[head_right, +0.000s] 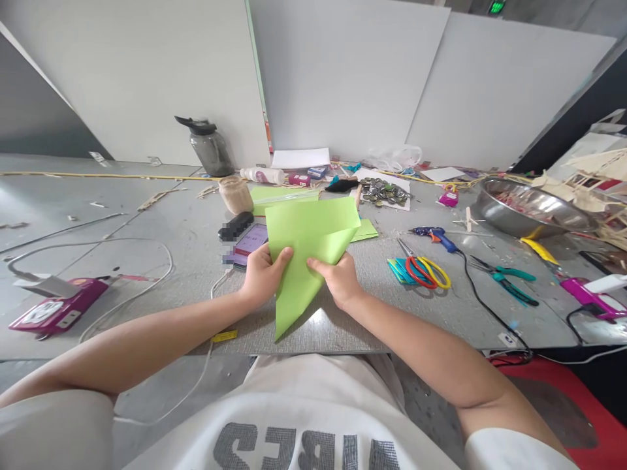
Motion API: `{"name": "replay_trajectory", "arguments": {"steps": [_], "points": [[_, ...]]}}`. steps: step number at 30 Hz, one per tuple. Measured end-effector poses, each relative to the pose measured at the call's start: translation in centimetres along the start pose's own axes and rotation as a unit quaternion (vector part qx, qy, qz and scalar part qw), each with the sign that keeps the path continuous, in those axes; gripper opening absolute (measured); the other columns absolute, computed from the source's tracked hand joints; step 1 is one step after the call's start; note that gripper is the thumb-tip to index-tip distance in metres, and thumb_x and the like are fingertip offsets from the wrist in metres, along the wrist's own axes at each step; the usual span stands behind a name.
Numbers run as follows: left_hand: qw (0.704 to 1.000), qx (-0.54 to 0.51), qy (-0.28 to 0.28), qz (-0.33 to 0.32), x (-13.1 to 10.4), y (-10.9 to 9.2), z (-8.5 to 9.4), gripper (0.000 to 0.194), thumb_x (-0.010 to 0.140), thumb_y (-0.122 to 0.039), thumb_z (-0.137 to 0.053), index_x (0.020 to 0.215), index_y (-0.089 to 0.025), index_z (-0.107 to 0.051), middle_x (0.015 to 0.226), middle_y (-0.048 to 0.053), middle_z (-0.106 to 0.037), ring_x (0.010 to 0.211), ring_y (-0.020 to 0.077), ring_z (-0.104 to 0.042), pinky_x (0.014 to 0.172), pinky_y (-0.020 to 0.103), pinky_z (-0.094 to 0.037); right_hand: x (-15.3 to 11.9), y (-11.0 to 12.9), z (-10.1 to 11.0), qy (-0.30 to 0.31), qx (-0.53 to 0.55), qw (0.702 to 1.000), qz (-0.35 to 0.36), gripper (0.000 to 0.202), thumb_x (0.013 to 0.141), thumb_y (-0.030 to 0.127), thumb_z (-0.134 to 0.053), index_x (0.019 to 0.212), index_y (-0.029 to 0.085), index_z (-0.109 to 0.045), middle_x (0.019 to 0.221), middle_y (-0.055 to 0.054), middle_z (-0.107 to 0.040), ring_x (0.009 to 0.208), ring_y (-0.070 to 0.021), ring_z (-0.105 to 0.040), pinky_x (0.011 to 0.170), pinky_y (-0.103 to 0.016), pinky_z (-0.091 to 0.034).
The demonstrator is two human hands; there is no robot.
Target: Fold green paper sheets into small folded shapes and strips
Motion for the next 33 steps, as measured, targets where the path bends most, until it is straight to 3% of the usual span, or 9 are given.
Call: {"name": "replay_trajectory", "arguments": {"steps": [5,11,14,19,25,33], "points": [[1.000,0.002,0.006,0.004,0.1,1.1,-0.2,0.058,0.077,-0.075,-0.099,0.088,-0.024,-0.074,0.092,0.010,-0.090,0.080,0.0280,-0.082,0.065,0.036,-0.067,-0.1,-0.2,0.3,-0.032,-0.014,0.999,0.009,0.047,0.038,0.028,-0.111,0.083,0.026,-0.095,0.102,-0.008,-0.098,0.097,-0.0358,-0.091,0.089,-0.047,-0.077],[1.000,-0.012,0.007,-0.009,0.2,2.5,-0.5,0.059,0.085,-0.077,-0.096,0.104,-0.025,-0.075,0.114,0.012,-0.095,0.106,0.0330,-0.090,0.089,0.042,-0.076,0.0,-0.5,0.8,-0.041,-0.051,0.997,0.045,0.045,0.044,0.036,-0.110,0.084,0.025,-0.093,0.105,-0.010,-0.098,0.100,-0.0382,-0.092,0.090,-0.050,-0.078],[0.999,-0.023,0.014,-0.021,0.3,3.1,-0.5,0.051,0.095,-0.069,-0.093,0.110,-0.024,-0.074,0.120,0.013,-0.095,0.113,0.0343,-0.092,0.095,0.043,-0.077,0.1,-0.6,1.1,-0.043,-0.062,0.995,0.059,0.044,0.047,0.037,-0.110,0.085,0.025,-0.090,0.106,-0.010,-0.098,0.100,-0.0386,-0.092,0.089,-0.051,-0.079],[0.999,-0.020,0.047,-0.001,0.4,4.1,-0.8,0.033,0.104,-0.052,-0.089,0.112,-0.022,-0.076,0.116,0.011,-0.095,0.106,0.0303,-0.090,0.086,0.037,-0.075,0.6,-0.4,1.7,-0.059,-0.067,0.990,0.105,0.052,0.049,0.041,-0.112,0.090,0.027,-0.081,0.109,-0.011,-0.097,0.102,-0.0371,-0.090,0.094,-0.053,-0.078],[0.995,-0.016,0.090,-0.026,0.3,4.3,-1.5,0.032,0.111,-0.051,-0.082,0.121,-0.022,-0.075,0.130,0.013,-0.095,0.118,0.0321,-0.091,0.098,0.041,-0.075,1.1,-0.6,2.0,-0.051,-0.083,0.986,0.132,0.057,0.055,0.045,-0.112,0.101,0.027,-0.083,0.112,-0.009,-0.097,0.108,-0.0356,-0.090,0.106,-0.056,-0.078],[0.994,-0.041,0.102,-0.013,0.1,4.5,-2.0,0.026,0.108,-0.037,-0.086,0.128,-0.024,-0.075,0.132,0.012,-0.093,0.126,0.0341,-0.090,0.108,0.044,-0.075,0.8,-0.1,2.1,-0.055,-0.083,0.986,0.131,0.054,0.059,0.043,-0.109,0.103,0.029,-0.082,0.117,-0.007,-0.097,0.112,-0.0360,-0.091,0.112,-0.056,-0.078]]}}
Point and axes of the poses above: each hand's wrist, its own x-axis towards the middle knuckle, its own z-axis out of the back of the hand, y = z × x, the point moved 6 cm from there along x, towards the middle knuckle
